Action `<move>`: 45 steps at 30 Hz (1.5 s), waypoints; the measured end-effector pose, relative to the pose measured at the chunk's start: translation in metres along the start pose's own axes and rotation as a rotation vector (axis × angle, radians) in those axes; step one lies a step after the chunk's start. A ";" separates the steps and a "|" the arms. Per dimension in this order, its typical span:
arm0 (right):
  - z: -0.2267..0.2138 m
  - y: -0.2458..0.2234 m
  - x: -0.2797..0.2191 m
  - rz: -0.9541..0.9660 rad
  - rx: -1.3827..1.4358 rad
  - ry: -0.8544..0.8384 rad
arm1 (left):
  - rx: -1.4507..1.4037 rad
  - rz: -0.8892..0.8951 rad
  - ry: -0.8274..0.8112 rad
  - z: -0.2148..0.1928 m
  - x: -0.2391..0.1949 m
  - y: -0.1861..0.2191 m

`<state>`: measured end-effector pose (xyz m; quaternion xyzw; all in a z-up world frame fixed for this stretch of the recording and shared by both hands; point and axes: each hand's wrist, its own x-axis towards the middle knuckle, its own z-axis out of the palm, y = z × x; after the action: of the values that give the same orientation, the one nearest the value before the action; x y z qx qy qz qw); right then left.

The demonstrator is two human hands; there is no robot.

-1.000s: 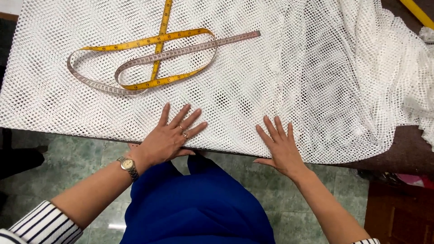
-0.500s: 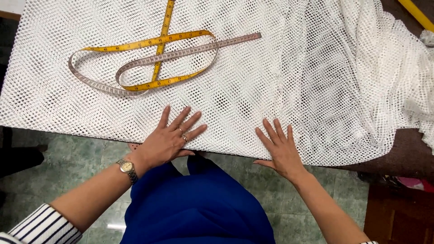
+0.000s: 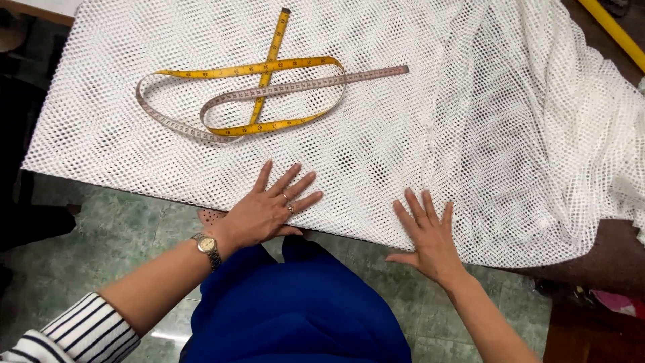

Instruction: Measuring and smoothing out a large piece of white mesh fabric on a workbench using a measuring tape.

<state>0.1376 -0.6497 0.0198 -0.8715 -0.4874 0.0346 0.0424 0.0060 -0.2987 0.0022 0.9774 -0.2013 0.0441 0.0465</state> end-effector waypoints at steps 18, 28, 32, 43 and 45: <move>0.010 -0.091 0.110 -0.287 0.057 0.018 | 0.116 -0.272 -0.183 -0.032 -0.097 -0.077; 0.007 -0.094 0.114 -0.362 -0.209 0.104 | 0.186 -0.178 0.024 -0.038 -0.102 -0.081; 0.007 -0.093 0.114 -0.372 -0.278 0.155 | 0.193 -0.161 0.093 -0.045 -0.102 -0.081; 0.031 -0.057 0.084 -0.383 0.311 0.146 | 0.222 -0.239 0.259 -0.039 -0.100 -0.080; 0.040 -0.043 0.086 -0.370 0.333 0.230 | 0.138 -0.309 0.302 -0.010 -0.108 -0.080</move>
<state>0.1425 -0.5524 -0.0171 -0.7470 -0.6177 0.0065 0.2457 -0.0613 -0.1824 -0.0050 0.9798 -0.0364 0.1960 0.0154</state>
